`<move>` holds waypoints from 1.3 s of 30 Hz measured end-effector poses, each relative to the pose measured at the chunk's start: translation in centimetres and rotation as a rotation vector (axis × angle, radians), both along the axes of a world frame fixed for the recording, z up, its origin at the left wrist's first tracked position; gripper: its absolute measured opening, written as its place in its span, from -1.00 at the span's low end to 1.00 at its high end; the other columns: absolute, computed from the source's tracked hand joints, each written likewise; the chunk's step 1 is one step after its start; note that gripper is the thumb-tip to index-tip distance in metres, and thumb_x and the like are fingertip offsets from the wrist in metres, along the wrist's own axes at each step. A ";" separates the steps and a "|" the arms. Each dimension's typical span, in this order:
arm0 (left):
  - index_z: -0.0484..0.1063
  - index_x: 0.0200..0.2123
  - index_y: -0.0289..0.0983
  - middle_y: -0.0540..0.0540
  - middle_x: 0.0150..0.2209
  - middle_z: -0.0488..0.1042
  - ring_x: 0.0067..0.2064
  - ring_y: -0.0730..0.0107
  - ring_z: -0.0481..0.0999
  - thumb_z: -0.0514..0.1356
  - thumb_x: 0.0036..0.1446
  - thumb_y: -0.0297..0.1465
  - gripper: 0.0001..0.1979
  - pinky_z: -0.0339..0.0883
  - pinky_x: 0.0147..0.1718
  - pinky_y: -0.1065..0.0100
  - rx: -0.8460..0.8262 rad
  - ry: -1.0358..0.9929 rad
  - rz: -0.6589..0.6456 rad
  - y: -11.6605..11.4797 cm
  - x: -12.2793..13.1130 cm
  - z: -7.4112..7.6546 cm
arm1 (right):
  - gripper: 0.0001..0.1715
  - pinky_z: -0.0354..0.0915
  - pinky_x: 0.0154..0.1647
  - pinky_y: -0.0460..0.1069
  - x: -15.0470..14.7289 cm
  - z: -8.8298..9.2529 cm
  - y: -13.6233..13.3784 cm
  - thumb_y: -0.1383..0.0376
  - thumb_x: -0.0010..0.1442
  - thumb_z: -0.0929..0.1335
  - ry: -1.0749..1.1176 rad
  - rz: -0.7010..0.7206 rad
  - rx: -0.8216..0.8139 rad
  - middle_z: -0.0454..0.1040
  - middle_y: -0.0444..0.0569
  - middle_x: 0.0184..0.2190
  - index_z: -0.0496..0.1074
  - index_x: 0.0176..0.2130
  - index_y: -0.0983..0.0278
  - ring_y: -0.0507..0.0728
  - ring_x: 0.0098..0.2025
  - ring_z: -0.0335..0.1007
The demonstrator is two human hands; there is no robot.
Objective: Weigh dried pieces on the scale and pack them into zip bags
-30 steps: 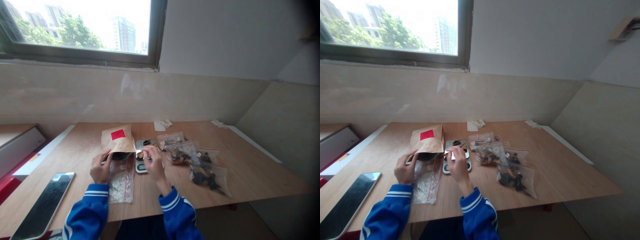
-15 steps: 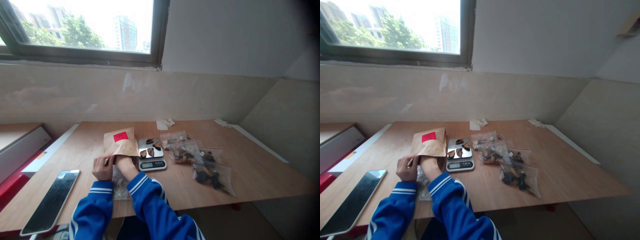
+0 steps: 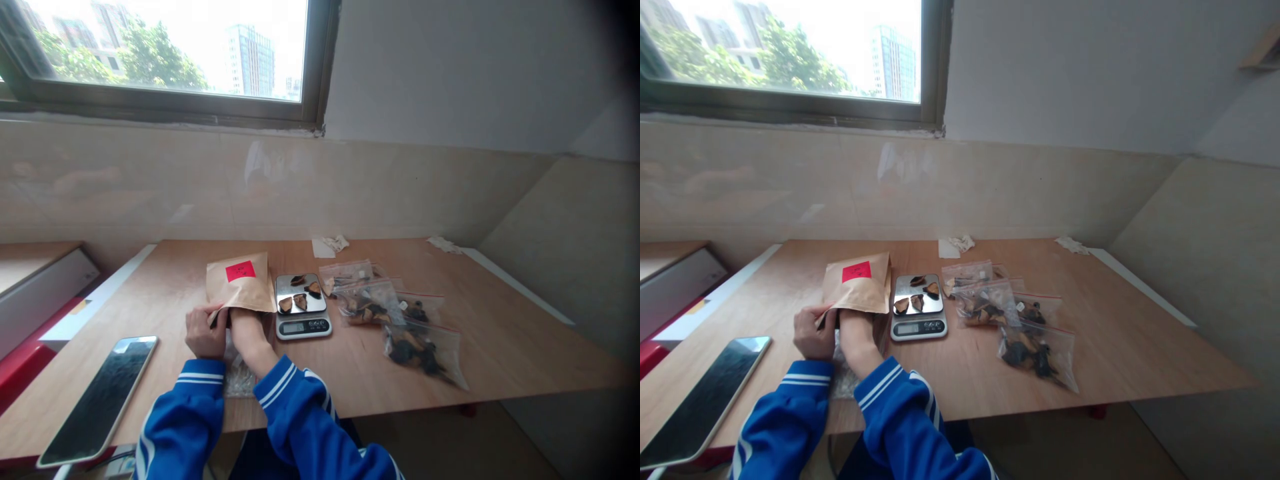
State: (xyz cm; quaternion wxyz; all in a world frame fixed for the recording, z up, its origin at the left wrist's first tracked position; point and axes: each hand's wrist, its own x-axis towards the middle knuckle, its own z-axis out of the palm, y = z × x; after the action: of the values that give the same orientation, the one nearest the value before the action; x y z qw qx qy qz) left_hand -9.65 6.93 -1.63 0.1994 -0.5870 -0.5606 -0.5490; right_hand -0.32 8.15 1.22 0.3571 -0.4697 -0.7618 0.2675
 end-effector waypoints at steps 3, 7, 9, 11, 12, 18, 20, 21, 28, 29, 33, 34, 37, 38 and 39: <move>0.40 -0.40 -0.26 -0.08 -0.41 0.48 -0.34 0.32 0.36 0.18 0.12 -0.30 -0.85 0.24 -0.31 0.33 0.015 0.031 -0.004 0.0 0.0 0.0 | -0.62 0.33 -0.08 0.14 0.4 0.2 -1.1 0.57 0.20 0.15 -0.190 -0.063 -0.049 0.51 0.25 -0.17 0.44 -0.11 0.48 0.29 -0.16 0.45; 0.41 -0.39 -0.26 -0.08 -0.40 0.48 -0.34 0.31 0.36 0.18 0.12 -0.29 -0.85 0.24 -0.30 0.33 0.017 0.059 -0.020 0.0 0.1 0.1 | -0.60 0.40 -0.21 0.06 1.1 1.0 -2.1 0.56 0.22 0.15 -0.320 -0.072 -0.048 0.53 0.22 -0.19 0.44 -0.07 0.42 0.24 -0.22 0.49; 0.41 -0.38 -0.26 -0.09 -0.40 0.47 -0.33 0.31 0.36 0.18 0.12 -0.29 -0.85 0.24 -0.30 0.33 0.019 0.062 -0.011 0.0 0.2 0.2 | -0.58 0.40 -0.23 0.04 1.6 1.2 -2.6 0.56 0.23 0.15 -0.314 -0.086 -0.010 0.53 0.21 -0.18 0.41 -0.02 0.40 0.23 -0.23 0.50; 0.43 -0.37 -0.27 -0.09 -0.41 0.47 -0.33 0.30 0.36 0.18 0.12 -0.29 -0.84 0.24 -0.31 0.33 0.021 0.062 0.005 0.0 0.2 0.2 | -0.57 0.41 -0.24 0.03 2.0 1.0 -3.0 0.56 0.23 0.16 -0.302 -0.104 0.051 0.53 0.19 -0.19 0.39 0.01 0.38 0.22 -0.24 0.51; 0.43 -0.37 -0.27 -0.09 -0.41 0.46 -0.33 0.30 0.36 0.19 0.12 -0.29 -0.84 0.24 -0.31 0.33 0.020 0.062 0.010 0.0 0.2 0.2 | -0.57 0.40 -0.23 0.02 2.2 0.8 -3.2 0.55 0.23 0.16 -0.285 -0.112 0.088 0.53 0.18 -0.19 0.38 0.02 0.37 0.21 -0.23 0.50; 0.46 -0.36 -0.26 -0.09 -0.39 0.49 -0.33 0.31 0.38 0.22 0.09 -0.31 -0.87 0.26 -0.28 0.33 0.026 0.069 -0.021 0.1 0.0 0.1 | -0.65 0.36 -0.07 0.01 3.5 -0.5 -3.9 0.47 0.27 0.20 -0.138 -0.153 0.287 0.49 0.06 -0.15 0.40 -0.01 0.28 0.16 -0.10 0.41; 0.47 -0.35 -0.25 -0.09 -0.40 0.50 -0.34 0.32 0.38 0.23 0.08 -0.31 -0.87 0.26 -0.28 0.33 0.041 0.072 -0.026 0.1 -0.1 0.1 | -0.69 0.37 -0.10 0.02 4.1 -0.8 -4.2 0.45 0.27 0.22 -0.091 -0.154 0.336 0.49 0.02 -0.19 0.42 -0.05 0.27 0.15 -0.14 0.40; 0.48 -0.35 -0.25 -0.08 -0.40 0.50 -0.34 0.32 0.38 0.23 0.08 -0.31 -0.87 0.26 -0.28 0.33 0.042 0.070 -0.028 0.1 -0.1 0.2 | -0.69 0.37 -0.10 0.03 4.4 -0.9 -4.4 0.45 0.26 0.22 -0.058 -0.158 0.354 0.49 0.01 -0.21 0.43 -0.07 0.26 0.15 -0.15 0.39; 0.51 -0.38 -0.25 -0.08 -0.41 0.51 -0.35 0.32 0.39 0.25 0.06 -0.28 -0.85 0.26 -0.28 0.32 -0.005 0.006 -0.023 0.1 -0.1 0.1 | -0.64 0.37 -0.04 0.02 8.4 -1.7 -7.4 0.46 0.26 0.19 0.353 -0.181 0.428 0.51 -0.01 -0.19 0.48 -0.12 0.20 0.10 -0.10 0.42; 0.50 -0.39 -0.25 -0.07 -0.41 0.51 -0.35 0.32 0.39 0.25 0.05 -0.28 -0.85 0.25 -0.28 0.32 -0.004 0.001 -0.019 0.1 -0.1 0.1 | -0.64 0.36 -0.03 0.02 9.3 -1.7 -7.8 0.45 0.26 0.19 0.407 -0.193 0.418 0.52 -0.02 -0.20 0.48 -0.13 0.18 0.10 -0.10 0.43; 0.50 -0.38 -0.24 -0.08 -0.41 0.52 -0.34 0.30 0.39 0.25 0.05 -0.28 -0.85 0.26 -0.28 0.31 -0.003 -0.001 -0.023 0.1 -0.1 0.0 | -0.69 0.32 0.01 0.08 13.9 -1.0 -7.6 0.41 0.23 0.22 0.500 -0.356 0.344 0.53 -0.01 -0.19 0.50 -0.17 0.17 0.15 -0.09 0.44; 0.50 -0.38 -0.24 -0.08 -0.41 0.51 -0.34 0.30 0.39 0.25 0.05 -0.27 -0.85 0.26 -0.28 0.31 -0.009 -0.003 -0.030 0.1 -0.1 0.0 | -0.72 0.32 0.00 0.09 15.1 -0.9 -7.0 0.38 0.23 0.23 0.504 -0.409 0.332 0.53 0.00 -0.19 0.49 -0.17 0.18 0.16 -0.09 0.44; 0.50 -0.39 -0.24 -0.08 -0.42 0.51 -0.35 0.31 0.39 0.26 0.04 -0.27 -0.84 0.26 -0.28 0.31 -0.020 -0.013 -0.042 0.2 -0.1 0.0 | -0.75 0.32 -0.07 0.07 18.0 -1.1 -4.3 0.32 0.21 0.25 0.486 -0.542 0.323 0.53 0.03 -0.17 0.48 -0.16 0.24 0.17 -0.13 0.43; 0.50 -0.39 -0.24 -0.08 -0.42 0.50 -0.35 0.31 0.39 0.26 0.04 -0.27 -0.84 0.27 -0.28 0.31 -0.017 -0.010 -0.041 0.2 -0.1 0.0 | -0.74 0.32 -0.09 0.06 18.7 -1.3 -3.3 0.32 0.20 0.25 0.474 -0.549 0.309 0.53 0.04 -0.17 0.47 -0.16 0.25 0.16 -0.13 0.42; 0.50 -0.39 -0.24 -0.08 -0.42 0.50 -0.35 0.31 0.39 0.26 0.04 -0.27 -0.84 0.27 -0.27 0.31 -0.013 -0.003 -0.040 0.2 -0.1 0.0 | -0.74 0.32 -0.11 0.04 19.1 -1.5 -2.4 0.33 0.19 0.25 0.467 -0.543 0.294 0.53 0.04 -0.17 0.47 -0.16 0.26 0.15 -0.14 0.43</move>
State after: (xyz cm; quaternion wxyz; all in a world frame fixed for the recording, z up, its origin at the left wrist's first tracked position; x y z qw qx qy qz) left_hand -9.74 7.15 -1.61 0.1838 -0.5985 -0.5527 -0.5501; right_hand 18.79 5.79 -0.32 0.6423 -0.5245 -0.5381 0.1511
